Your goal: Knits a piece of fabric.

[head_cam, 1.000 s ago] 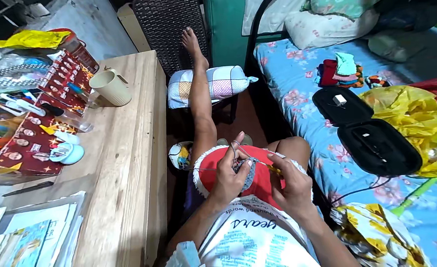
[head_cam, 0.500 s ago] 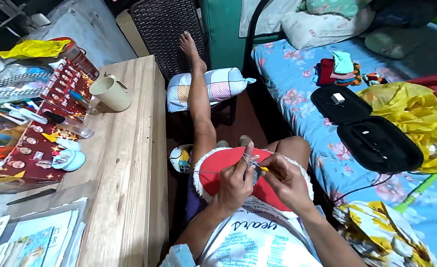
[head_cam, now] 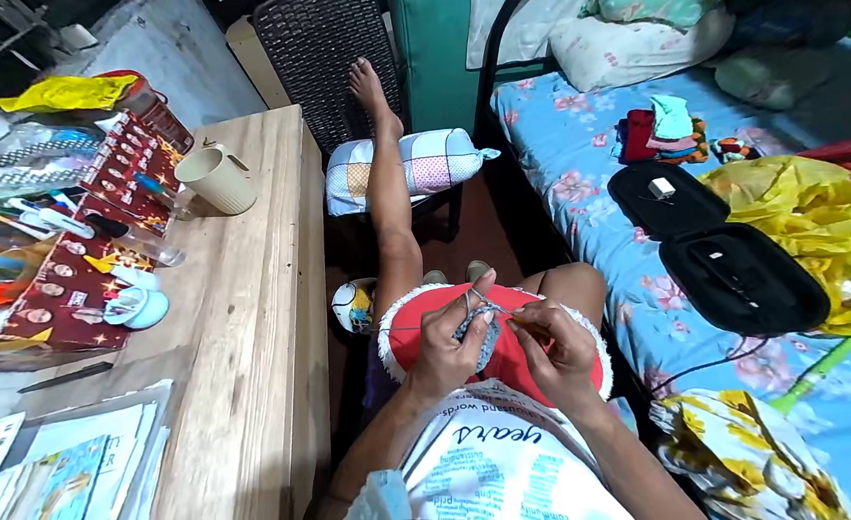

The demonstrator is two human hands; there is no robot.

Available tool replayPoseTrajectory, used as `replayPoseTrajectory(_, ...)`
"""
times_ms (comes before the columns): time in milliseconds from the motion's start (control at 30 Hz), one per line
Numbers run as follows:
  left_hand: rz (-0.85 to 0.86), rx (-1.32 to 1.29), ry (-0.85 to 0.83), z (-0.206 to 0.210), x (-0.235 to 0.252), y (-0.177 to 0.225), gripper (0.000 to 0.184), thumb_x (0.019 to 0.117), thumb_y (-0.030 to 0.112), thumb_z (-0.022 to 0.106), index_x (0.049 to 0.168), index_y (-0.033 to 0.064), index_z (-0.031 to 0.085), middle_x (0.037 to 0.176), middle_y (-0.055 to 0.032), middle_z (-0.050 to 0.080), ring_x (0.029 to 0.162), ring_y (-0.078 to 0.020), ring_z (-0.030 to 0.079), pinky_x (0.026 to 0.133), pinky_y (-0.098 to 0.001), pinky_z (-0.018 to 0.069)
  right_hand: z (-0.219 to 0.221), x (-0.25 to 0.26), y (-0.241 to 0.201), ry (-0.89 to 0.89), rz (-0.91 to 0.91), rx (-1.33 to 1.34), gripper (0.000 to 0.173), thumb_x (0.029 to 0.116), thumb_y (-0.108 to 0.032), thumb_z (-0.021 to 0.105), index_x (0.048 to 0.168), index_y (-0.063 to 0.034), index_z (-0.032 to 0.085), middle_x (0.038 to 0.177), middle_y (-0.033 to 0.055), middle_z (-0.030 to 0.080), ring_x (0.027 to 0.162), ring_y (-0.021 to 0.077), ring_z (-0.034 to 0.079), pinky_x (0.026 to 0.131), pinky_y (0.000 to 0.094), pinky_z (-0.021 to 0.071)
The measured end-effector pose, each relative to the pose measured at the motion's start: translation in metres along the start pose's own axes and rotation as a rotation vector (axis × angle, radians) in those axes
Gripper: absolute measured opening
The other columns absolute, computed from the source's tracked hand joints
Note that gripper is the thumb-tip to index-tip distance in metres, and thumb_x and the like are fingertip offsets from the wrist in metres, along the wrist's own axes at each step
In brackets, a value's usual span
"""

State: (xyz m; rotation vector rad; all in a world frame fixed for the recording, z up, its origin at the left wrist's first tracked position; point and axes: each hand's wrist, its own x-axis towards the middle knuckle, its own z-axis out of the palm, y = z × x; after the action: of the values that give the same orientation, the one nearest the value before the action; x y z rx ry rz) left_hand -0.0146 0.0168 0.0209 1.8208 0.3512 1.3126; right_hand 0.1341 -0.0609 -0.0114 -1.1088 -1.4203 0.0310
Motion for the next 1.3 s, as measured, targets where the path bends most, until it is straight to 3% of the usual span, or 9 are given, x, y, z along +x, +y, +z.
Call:
replayPoseTrajectory(167, -0.179, -0.199, -0.093, -0.015, 0.006, 0.002, 0.036, 0.0925, -0.007, 0.052, 0.126, -0.0170, 0.059, 0.093, -0.0032, 0.072, 0.083, -0.0027, 0.067, 0.079, -0.0215, 0.0580, -0.005, 0.000, 0.003, -0.059, -0.061, -0.055, 0.010, 0.0991, -0.007, 0.061, 0.102, 0.0014, 0.065, 0.090, 0.0112, 0.063, 0.078, 0.0041, 0.060, 0.067, 0.0106, 0.0487)
replayPoseTrajectory(300, -0.356, -0.388, -0.124, -0.018, 0.008, 0.001, 0.040, 0.0904, -0.008, 0.049, 0.129, -0.0139, 0.058, 0.088, 0.0027, 0.070, 0.077, -0.0019, 0.065, 0.074, -0.0213, 0.0574, -0.012, -0.003, 0.001, -0.136, 0.045, 0.091, 0.011, 0.0991, -0.008, 0.062, 0.102, 0.0023, 0.064, 0.095, 0.0091, 0.065, 0.081, -0.0019, 0.062, 0.071, 0.0086, 0.0514)
replayPoseTrajectory(500, -0.345, -0.304, -0.156, -0.013, 0.009, 0.006, 0.042, 0.0896, -0.009, 0.054, 0.131, -0.0165, 0.055, 0.092, -0.0013, 0.072, 0.081, -0.0025, 0.067, 0.080, -0.0219, 0.0583, -0.012, -0.004, -0.008, -0.098, 0.309, 0.289, 0.008, 0.0932, -0.006, 0.067, 0.101, -0.0055, 0.068, 0.094, -0.0039, 0.069, 0.081, -0.0039, 0.063, 0.071, 0.0118, 0.0541)
replayPoseTrajectory(667, -0.336, -0.332, -0.093, -0.013, 0.005, 0.004, 0.042, 0.0891, -0.010, 0.054, 0.131, -0.0153, 0.057, 0.088, -0.0001, 0.073, 0.078, -0.0046, 0.068, 0.077, -0.0233, 0.0591, -0.009, -0.003, -0.006, -0.110, 0.142, 0.067, 0.011, 0.0957, -0.006, 0.063, 0.098, 0.0044, 0.066, 0.092, 0.0083, 0.067, 0.079, -0.0022, 0.062, 0.070, 0.0091, 0.0519)
replayPoseTrajectory(833, -0.412, -0.399, -0.107, -0.016, 0.008, 0.002, 0.040, 0.0883, -0.009, 0.051, 0.128, -0.0116, 0.060, 0.084, 0.0025, 0.070, 0.072, -0.0044, 0.067, 0.072, -0.0228, 0.0586, -0.012, -0.004, -0.002, -0.137, 0.076, 0.038, 0.011, 0.0969, -0.007, 0.062, 0.098, 0.0038, 0.064, 0.092, 0.0097, 0.066, 0.078, -0.0016, 0.060, 0.068, 0.0081, 0.0491)
replayPoseTrajectory(967, -0.464, -0.476, -0.123, -0.019, 0.009, 0.000, 0.039, 0.0867, -0.009, 0.051, 0.123, -0.0078, 0.064, 0.084, 0.0035, 0.071, 0.070, -0.0028, 0.066, 0.069, -0.0212, 0.0585, -0.017, -0.007, -0.002, -0.163, 0.282, 0.281, 0.006, 0.0937, -0.007, 0.067, 0.099, -0.0038, 0.067, 0.094, -0.0013, 0.067, 0.081, -0.0043, 0.061, 0.070, 0.0098, 0.0519)
replayPoseTrajectory(1033, -0.477, -0.516, -0.144, -0.020, 0.008, -0.001, 0.039, 0.0868, -0.008, 0.052, 0.123, -0.0067, 0.065, 0.085, 0.0028, 0.072, 0.070, -0.0029, 0.066, 0.068, -0.0211, 0.0583, -0.019, -0.006, -0.005, -0.157, 0.495, 0.509, 0.014, 0.0888, -0.004, 0.070, 0.100, -0.0117, 0.072, 0.093, -0.0073, 0.070, 0.073, -0.0047, 0.061, 0.064, 0.0114, 0.0525)
replayPoseTrajectory(1133, -0.518, -0.569, -0.147, -0.018, 0.007, -0.004, 0.040, 0.0873, -0.007, 0.053, 0.126, -0.0070, 0.063, 0.084, 0.0028, 0.071, 0.070, -0.0041, 0.067, 0.069, -0.0221, 0.0584, -0.021, -0.005, -0.005, -0.188, 0.742, 0.837, 0.012, 0.0885, -0.006, 0.072, 0.098, -0.0136, 0.073, 0.084, -0.0054, 0.069, 0.057, -0.0050, 0.052, 0.049, 0.0114, 0.0416)
replayPoseTrajectory(1300, -0.628, -0.660, -0.088, -0.007, 0.002, -0.010, 0.045, 0.0881, -0.007, 0.052, 0.133, -0.0094, 0.056, 0.082, 0.0010, 0.071, 0.071, -0.0077, 0.068, 0.071, -0.0257, 0.0595, -0.016, -0.004, -0.002, -0.202, 0.919, 1.165, 0.006, 0.0914, -0.010, 0.070, 0.098, -0.0112, 0.071, 0.078, -0.0002, 0.069, 0.052, -0.0022, 0.054, 0.046, 0.0130, 0.0435)
